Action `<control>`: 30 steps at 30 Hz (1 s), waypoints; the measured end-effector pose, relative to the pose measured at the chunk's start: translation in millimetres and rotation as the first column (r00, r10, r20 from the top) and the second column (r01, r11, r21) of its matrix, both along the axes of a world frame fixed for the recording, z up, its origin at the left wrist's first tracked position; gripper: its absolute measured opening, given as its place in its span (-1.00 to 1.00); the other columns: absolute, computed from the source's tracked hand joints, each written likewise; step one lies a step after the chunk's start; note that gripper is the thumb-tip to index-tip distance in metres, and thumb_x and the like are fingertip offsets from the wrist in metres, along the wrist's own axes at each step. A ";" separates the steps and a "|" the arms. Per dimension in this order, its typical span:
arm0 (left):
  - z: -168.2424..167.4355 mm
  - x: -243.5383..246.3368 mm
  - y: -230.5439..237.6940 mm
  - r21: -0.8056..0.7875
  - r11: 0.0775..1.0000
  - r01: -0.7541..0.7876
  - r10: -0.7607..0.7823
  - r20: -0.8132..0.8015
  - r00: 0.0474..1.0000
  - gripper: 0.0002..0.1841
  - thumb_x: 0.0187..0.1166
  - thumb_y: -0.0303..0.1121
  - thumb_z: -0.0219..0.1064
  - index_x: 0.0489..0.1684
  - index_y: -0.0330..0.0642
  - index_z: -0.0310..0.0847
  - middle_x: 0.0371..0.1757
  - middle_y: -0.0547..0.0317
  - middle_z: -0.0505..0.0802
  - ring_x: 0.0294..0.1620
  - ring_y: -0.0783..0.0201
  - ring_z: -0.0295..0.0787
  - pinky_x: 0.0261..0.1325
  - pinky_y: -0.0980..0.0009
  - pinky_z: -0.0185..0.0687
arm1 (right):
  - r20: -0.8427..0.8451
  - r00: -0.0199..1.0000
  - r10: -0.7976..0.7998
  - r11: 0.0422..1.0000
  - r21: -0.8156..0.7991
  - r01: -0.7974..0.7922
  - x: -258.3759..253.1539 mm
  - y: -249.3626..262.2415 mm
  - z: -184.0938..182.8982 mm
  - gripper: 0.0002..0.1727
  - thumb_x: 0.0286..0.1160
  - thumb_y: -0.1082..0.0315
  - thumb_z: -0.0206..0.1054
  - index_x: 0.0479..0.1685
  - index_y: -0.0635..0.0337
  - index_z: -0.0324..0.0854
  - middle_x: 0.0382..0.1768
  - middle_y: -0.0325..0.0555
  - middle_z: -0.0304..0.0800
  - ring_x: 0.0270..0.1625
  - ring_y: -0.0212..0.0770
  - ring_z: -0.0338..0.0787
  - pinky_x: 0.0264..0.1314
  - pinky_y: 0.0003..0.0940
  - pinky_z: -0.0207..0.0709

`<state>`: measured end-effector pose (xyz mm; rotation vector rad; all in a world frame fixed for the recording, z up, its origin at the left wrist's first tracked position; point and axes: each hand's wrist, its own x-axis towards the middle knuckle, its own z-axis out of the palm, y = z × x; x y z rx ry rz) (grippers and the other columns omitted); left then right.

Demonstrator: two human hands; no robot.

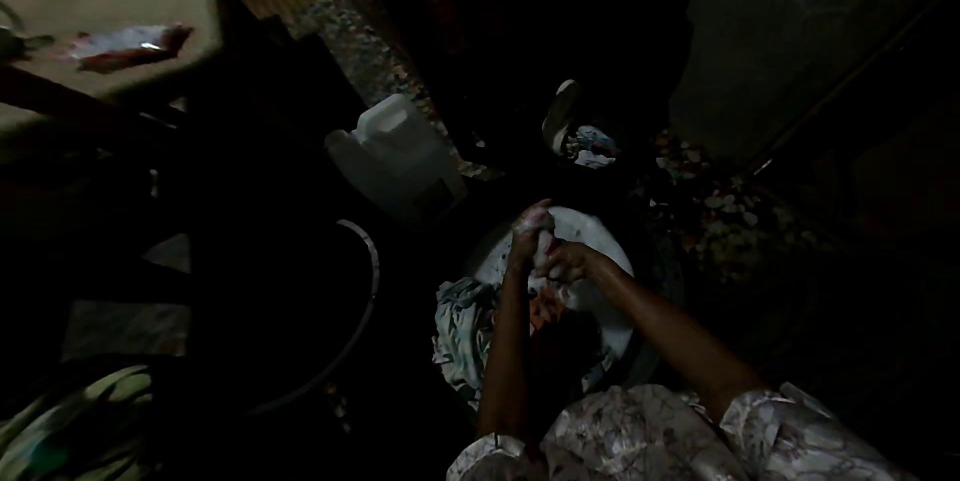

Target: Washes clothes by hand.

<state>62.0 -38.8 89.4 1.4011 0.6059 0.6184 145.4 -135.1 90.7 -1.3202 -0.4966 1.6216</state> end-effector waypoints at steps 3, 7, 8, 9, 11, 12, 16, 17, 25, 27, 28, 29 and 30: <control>5.0 1.2 -4.4 0.098 0.995 0.009 0.006 -0.156 0.988 -0.72 0.71 -0.52 0.13 0.23 -0.49 0.61 -0.11 0.03 0.78 -0.15 0.43 0.64 0.07 0.48 0.59 | 0.214 0.977 0.019 0.993 -0.114 0.005 -13.5 1.8 8.8 -0.57 0.43 0.62 0.33 0.31 0.29 0.44 -0.23 -0.10 0.62 -0.36 -0.34 0.60 -0.30 -0.40 0.54; -8.7 11.7 -9.0 0.131 0.989 -0.065 0.094 -0.232 0.968 -0.81 0.71 -0.46 0.17 -0.19 -0.41 0.65 -0.39 0.21 0.67 -0.38 0.47 0.54 -0.18 0.49 0.56 | 0.571 0.810 0.138 0.988 -0.139 -0.071 -21.1 3.0 -5.4 -0.57 0.52 0.34 0.43 0.28 0.41 0.55 0.05 0.18 0.69 0.01 -0.06 0.71 0.15 -0.09 0.59; -9.9 12.9 -10.5 0.156 0.985 -0.073 0.117 -0.292 0.949 -0.74 0.75 -0.40 0.14 -0.22 -0.42 0.66 -0.39 0.16 0.67 -0.36 0.41 0.54 -0.15 0.43 0.54 | 0.637 0.745 0.196 0.980 -0.159 -0.122 -19.9 4.0 -9.9 -0.52 0.54 0.30 0.41 0.36 0.42 0.53 0.21 0.27 0.68 0.22 0.06 0.71 0.35 0.02 0.54; -12.8 14.3 -11.1 0.182 0.980 -0.079 0.139 -0.349 0.927 -0.68 0.79 -0.35 0.11 -0.27 -0.42 0.66 -0.39 0.14 0.67 -0.34 0.36 0.55 -0.12 0.36 0.53 | 0.689 0.682 0.244 0.970 -0.177 -0.169 -18.6 4.1 -13.1 -0.48 0.54 0.30 0.41 0.41 0.44 0.52 0.32 0.34 0.65 0.37 0.16 0.66 0.48 0.11 0.47; -22.3 15.2 -11.1 0.215 0.973 -0.087 0.178 -0.449 0.875 -0.56 0.84 -0.25 0.04 -0.35 -0.41 0.65 -0.42 0.08 0.65 -0.34 0.25 0.56 -0.10 0.25 0.53 | 0.747 0.580 0.324 0.946 -0.253 -0.204 -19.9 2.9 -15.2 -0.47 0.55 0.23 0.40 0.39 0.42 0.54 0.37 0.34 0.63 0.47 0.23 0.61 0.52 0.19 0.42; -29.2 15.1 -11.4 0.217 0.971 -0.102 0.197 -0.479 0.855 -0.53 0.86 -0.20 0.00 -0.41 -0.36 0.60 -0.48 0.13 0.59 -0.41 0.27 0.52 -0.18 0.26 0.50 | 0.757 0.545 0.361 0.932 -0.303 -0.198 -22.4 1.7 -14.1 -0.46 0.56 0.18 0.38 0.39 0.39 0.55 0.38 0.32 0.63 0.47 0.22 0.61 0.50 0.18 0.43; -39.0 12.6 -15.5 0.247 0.965 -0.090 0.224 -0.593 0.773 -0.50 0.88 -0.20 -0.03 -0.26 -0.49 0.65 -0.30 -0.13 0.71 -0.20 0.06 0.65 0.03 0.10 0.55 | 0.759 0.434 0.485 0.874 -0.434 -0.218 -28.8 -0.9 -14.2 -0.38 0.57 0.06 0.36 0.44 0.38 0.52 0.44 0.33 0.57 0.51 0.25 0.57 0.47 0.23 0.43; -40.2 12.1 -17.2 0.260 0.962 -0.080 0.228 -0.611 0.758 -0.51 0.87 -0.21 -0.02 -0.21 -0.51 0.66 -0.23 -0.20 0.75 -0.11 0.01 0.69 0.10 0.06 0.55 | 0.760 0.429 0.489 0.872 -0.442 -0.211 -29.4 -1.6 -16.8 -0.37 0.55 0.04 0.37 0.42 0.37 0.54 0.43 0.32 0.59 0.49 0.25 0.59 0.45 0.23 0.46; -40.9 12.7 -23.8 0.291 0.957 -0.015 0.221 -0.693 0.686 -0.51 0.87 -0.23 -0.07 -0.08 -0.52 0.69 0.03 -0.35 0.80 0.21 -0.14 0.73 0.34 -0.04 0.50 | 0.789 0.414 0.454 0.891 -0.405 -0.206 -32.3 -6.6 -36.4 -0.36 0.62 0.03 0.31 0.47 0.38 0.51 0.47 0.32 0.57 0.54 0.23 0.56 0.53 0.15 0.41; -44.2 13.9 -18.7 0.274 0.959 -0.068 0.234 -0.634 0.737 -0.52 0.86 -0.19 0.00 -0.03 -0.53 0.67 -0.04 -0.33 0.79 0.08 -0.10 0.74 0.25 -0.01 0.53 | 0.785 0.488 0.382 0.924 -0.342 -0.172 -33.1 -5.3 -41.4 -0.37 0.63 0.07 0.31 0.49 0.40 0.48 0.50 0.33 0.53 0.59 0.22 0.50 0.61 0.09 0.34; -43.4 15.0 -14.0 0.241 0.966 -0.095 0.223 -0.586 0.779 -0.54 0.84 -0.17 0.06 0.10 -0.53 0.61 -0.08 -0.29 0.78 -0.03 -0.05 0.73 0.15 0.04 0.58 | 0.796 0.523 0.305 0.952 -0.269 -0.145 -32.5 -2.8 -47.0 -0.38 0.62 0.10 0.33 0.48 0.42 0.49 0.48 0.35 0.54 0.59 0.22 0.50 0.65 0.06 0.32; -42.1 16.9 -9.7 0.176 0.974 -0.139 0.211 -0.511 0.833 -0.52 0.82 -0.14 0.12 0.31 -0.49 0.47 -0.12 -0.22 0.75 -0.19 0.05 0.70 -0.03 0.11 0.62 | 0.805 0.557 0.205 0.979 -0.175 -0.109 -30.8 0.6 -54.0 -0.39 0.60 0.15 0.36 0.48 0.46 0.49 0.46 0.37 0.56 0.58 0.20 0.51 0.67 0.01 0.29; -38.3 19.2 -6.5 0.095 0.978 -0.185 0.208 -0.424 0.882 -0.43 0.79 -0.13 0.17 0.55 -0.44 0.26 -0.09 -0.18 0.73 -0.26 0.13 0.68 -0.14 0.19 0.65 | 0.778 0.624 0.074 0.997 -0.071 -0.029 -27.9 3.6 -56.6 -0.39 0.55 0.22 0.41 0.46 0.50 0.48 0.42 0.38 0.59 0.55 0.17 0.54 0.66 -0.05 0.31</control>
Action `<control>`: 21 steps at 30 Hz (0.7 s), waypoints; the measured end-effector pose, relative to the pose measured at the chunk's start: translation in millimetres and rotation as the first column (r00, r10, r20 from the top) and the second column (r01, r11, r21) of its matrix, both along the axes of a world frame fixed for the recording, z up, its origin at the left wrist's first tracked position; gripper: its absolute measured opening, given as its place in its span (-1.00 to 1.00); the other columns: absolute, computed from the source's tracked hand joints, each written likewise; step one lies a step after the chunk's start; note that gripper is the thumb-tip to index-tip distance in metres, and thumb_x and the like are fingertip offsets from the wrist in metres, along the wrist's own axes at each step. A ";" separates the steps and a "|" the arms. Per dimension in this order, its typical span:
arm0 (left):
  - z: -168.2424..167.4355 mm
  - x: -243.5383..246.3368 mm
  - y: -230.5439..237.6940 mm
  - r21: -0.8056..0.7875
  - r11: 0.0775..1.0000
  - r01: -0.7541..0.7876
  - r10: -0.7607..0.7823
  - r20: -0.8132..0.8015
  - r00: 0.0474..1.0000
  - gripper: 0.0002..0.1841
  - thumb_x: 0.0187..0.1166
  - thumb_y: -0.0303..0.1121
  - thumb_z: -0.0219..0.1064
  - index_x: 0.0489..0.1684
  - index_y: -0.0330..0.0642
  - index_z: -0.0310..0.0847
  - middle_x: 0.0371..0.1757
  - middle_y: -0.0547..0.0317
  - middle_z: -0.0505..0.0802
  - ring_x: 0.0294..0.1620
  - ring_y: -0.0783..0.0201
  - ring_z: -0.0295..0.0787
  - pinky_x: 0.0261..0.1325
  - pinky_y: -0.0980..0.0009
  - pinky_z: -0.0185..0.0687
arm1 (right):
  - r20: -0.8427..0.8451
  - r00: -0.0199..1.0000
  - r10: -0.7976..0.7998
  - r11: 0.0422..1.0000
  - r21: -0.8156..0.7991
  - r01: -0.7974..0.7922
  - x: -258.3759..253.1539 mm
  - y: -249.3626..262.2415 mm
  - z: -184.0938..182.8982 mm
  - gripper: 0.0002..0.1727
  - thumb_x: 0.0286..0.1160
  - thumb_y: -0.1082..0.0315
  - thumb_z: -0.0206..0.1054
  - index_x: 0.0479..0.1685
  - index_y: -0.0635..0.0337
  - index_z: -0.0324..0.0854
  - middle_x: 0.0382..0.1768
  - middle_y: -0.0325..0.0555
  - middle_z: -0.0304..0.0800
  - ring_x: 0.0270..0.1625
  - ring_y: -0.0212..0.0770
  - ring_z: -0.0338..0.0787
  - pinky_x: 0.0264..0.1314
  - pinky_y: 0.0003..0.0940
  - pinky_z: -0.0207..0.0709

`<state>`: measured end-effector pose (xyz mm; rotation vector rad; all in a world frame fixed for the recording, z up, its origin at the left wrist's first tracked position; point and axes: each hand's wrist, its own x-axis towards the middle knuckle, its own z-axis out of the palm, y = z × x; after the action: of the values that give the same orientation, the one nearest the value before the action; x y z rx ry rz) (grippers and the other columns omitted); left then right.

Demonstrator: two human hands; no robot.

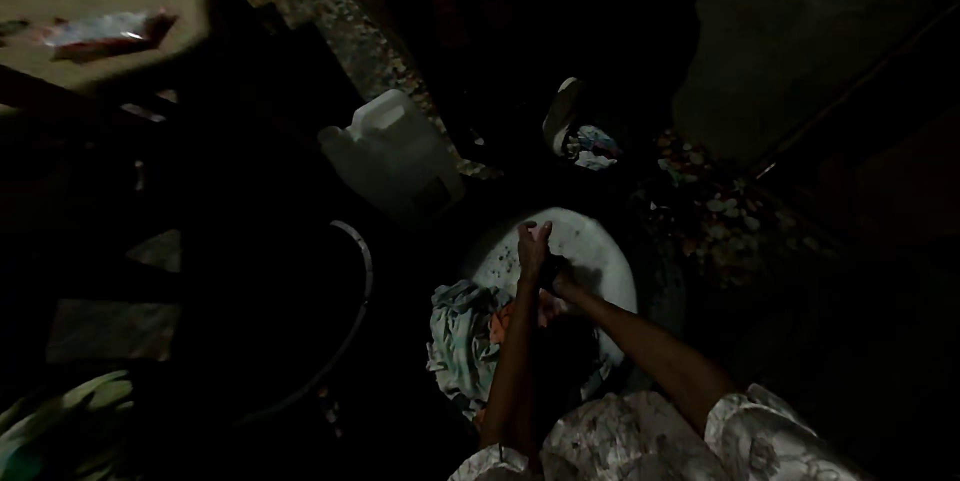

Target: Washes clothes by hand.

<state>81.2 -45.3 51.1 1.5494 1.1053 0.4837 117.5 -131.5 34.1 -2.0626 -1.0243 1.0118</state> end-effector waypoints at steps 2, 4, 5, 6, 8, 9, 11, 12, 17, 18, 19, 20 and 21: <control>18.8 0.9 9.4 -0.104 0.994 -0.031 0.050 0.185 0.981 -0.27 0.80 -0.19 0.16 0.83 -0.32 -0.14 0.38 -0.39 0.61 0.19 0.00 0.69 0.20 0.11 0.66 | -0.159 0.973 -0.164 0.977 0.109 0.183 11.5 10.0 19.6 -0.31 0.48 0.35 0.48 0.54 0.57 0.37 0.46 0.44 0.53 0.55 0.16 0.53 0.68 -0.11 0.31; 30.2 -1.4 21.1 -0.147 0.986 -0.078 0.117 0.280 0.953 -0.30 0.84 -0.21 0.07 0.86 -0.25 -0.20 0.56 -0.42 0.48 0.35 -0.06 0.61 0.25 0.08 0.59 | -0.191 0.935 -0.297 0.913 0.231 0.337 31.7 29.6 40.5 -0.39 0.45 0.41 0.47 0.47 0.56 0.45 0.32 0.40 0.66 0.38 0.09 0.69 0.52 -0.13 0.50; 34.4 -3.0 25.3 -0.157 0.980 -0.119 0.162 0.297 0.941 -0.34 0.85 -0.20 0.04 0.85 -0.23 -0.15 0.52 -0.37 0.51 0.26 0.00 0.65 0.15 0.15 0.60 | -0.213 0.919 -0.331 0.880 0.283 0.382 46.7 41.3 50.1 -0.44 0.47 0.44 0.44 0.43 0.57 0.47 0.26 0.39 0.70 0.30 0.06 0.73 0.44 -0.14 0.56; 39.8 -5.3 28.4 -0.172 0.973 -0.152 0.200 0.312 0.929 -0.37 0.86 -0.19 0.03 0.83 -0.22 -0.10 0.52 -0.35 0.52 0.21 0.03 0.67 0.10 0.19 0.61 | -0.254 0.908 -0.333 0.865 0.300 0.401 65.1 53.5 59.8 -0.47 0.53 0.45 0.40 0.43 0.57 0.46 0.27 0.38 0.68 0.29 0.04 0.73 0.42 -0.16 0.58; 48.0 -9.7 33.1 -0.187 0.963 -0.194 0.249 0.338 0.908 -0.41 0.87 -0.20 0.02 0.81 -0.24 -0.03 0.50 -0.33 0.53 0.16 0.07 0.69 0.05 0.25 0.63 | -0.388 0.855 -0.345 0.816 0.327 0.477 104.7 77.3 78.8 -0.47 0.52 0.47 0.42 0.43 0.56 0.45 0.22 0.35 0.69 0.18 0.00 0.75 0.30 -0.18 0.61; 51.3 -11.0 34.8 -0.188 0.960 -0.209 0.264 0.346 0.900 -0.41 0.87 -0.21 0.02 0.80 -0.25 -0.01 0.49 -0.33 0.54 0.14 0.09 0.69 0.03 0.28 0.63 | -0.441 0.810 -0.386 0.758 0.349 0.551 123.6 89.7 89.5 -0.41 0.44 0.46 0.49 0.43 0.53 0.43 0.15 0.32 0.73 0.07 0.00 0.79 0.17 -0.15 0.70; 57.0 -12.8 36.3 -0.184 0.956 -0.229 0.282 0.353 0.892 -0.40 0.85 -0.22 0.06 0.79 -0.27 0.01 0.49 -0.34 0.53 0.15 0.08 0.70 0.05 0.27 0.64 | -0.501 0.727 -0.469 0.691 0.304 0.655 158.8 109.9 111.4 -0.20 0.39 0.31 0.56 0.59 0.42 0.27 0.20 0.34 0.69 0.05 0.09 0.80 0.07 -0.02 0.73; 58.3 -14.3 36.3 -0.187 0.956 -0.227 0.281 0.353 0.892 -0.39 0.85 -0.22 0.07 0.80 -0.26 0.00 0.53 -0.35 0.51 0.20 0.06 0.69 0.10 0.24 0.63 | -0.526 0.684 -0.505 0.680 0.246 0.691 173.7 115.5 115.6 -0.06 0.42 0.19 0.55 0.75 0.31 0.08 0.38 0.39 0.56 0.22 0.22 0.72 0.15 0.12 0.69; 58.8 -15.8 35.3 -0.192 0.959 -0.209 0.264 0.331 0.906 -0.39 0.82 -0.25 0.13 0.78 -0.28 0.03 0.47 -0.32 0.57 0.18 0.09 0.70 0.09 0.27 0.63 | -0.317 0.721 -0.617 0.612 0.382 0.692 173.7 103.6 73.3 0.07 0.44 0.15 0.53 0.87 0.18 -0.12 0.60 0.42 0.36 0.51 0.33 0.55 0.37 0.24 0.56; 59.0 -16.2 35.8 -0.192 0.961 -0.200 0.253 0.314 0.915 -0.40 0.81 -0.28 0.15 0.76 -0.30 0.05 0.45 -0.31 0.57 0.17 0.11 0.69 0.08 0.29 0.63 | -0.178 0.778 -0.602 0.645 0.465 0.606 159.2 91.5 62.2 -0.03 0.47 0.23 0.51 0.83 0.27 -0.01 0.60 0.40 0.39 0.53 0.28 0.56 0.50 0.13 0.51; 58.8 -17.4 36.9 -0.189 0.963 -0.192 0.241 0.289 0.926 -0.42 0.79 -0.31 0.17 0.73 -0.31 0.09 0.42 -0.30 0.59 0.14 0.13 0.68 0.07 0.31 0.62 | -0.059 0.816 -0.575 0.688 0.504 0.522 143.6 79.5 49.3 -0.13 0.50 0.32 0.47 0.78 0.32 0.09 0.59 0.39 0.41 0.51 0.27 0.59 0.52 0.09 0.51; 58.9 -19.9 38.1 -0.181 0.966 -0.183 0.226 0.256 0.940 -0.44 0.78 -0.32 0.19 0.71 -0.32 0.14 0.41 -0.30 0.60 0.13 0.12 0.69 0.08 0.30 0.63 | 0.037 0.840 -0.541 0.751 0.471 0.463 127.4 67.0 38.6 -0.22 0.51 0.38 0.44 0.74 0.33 0.18 0.57 0.39 0.43 0.45 0.26 0.64 0.48 0.07 0.54; 59.8 -24.4 38.6 -0.164 0.972 -0.168 0.201 0.213 0.956 -0.45 0.78 -0.34 0.21 0.69 -0.32 0.18 0.42 -0.30 0.60 0.16 0.09 0.70 0.12 0.26 0.64 | 0.116 0.866 -0.486 0.817 0.410 0.404 113.1 55.3 24.5 -0.27 0.51 0.42 0.42 0.69 0.36 0.26 0.57 0.38 0.43 0.44 0.25 0.65 0.47 0.05 0.55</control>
<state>56.8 -6.7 110.9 1.2358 1.0851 0.6768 230.6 -76.1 58.6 -1.9764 -0.7037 0.3212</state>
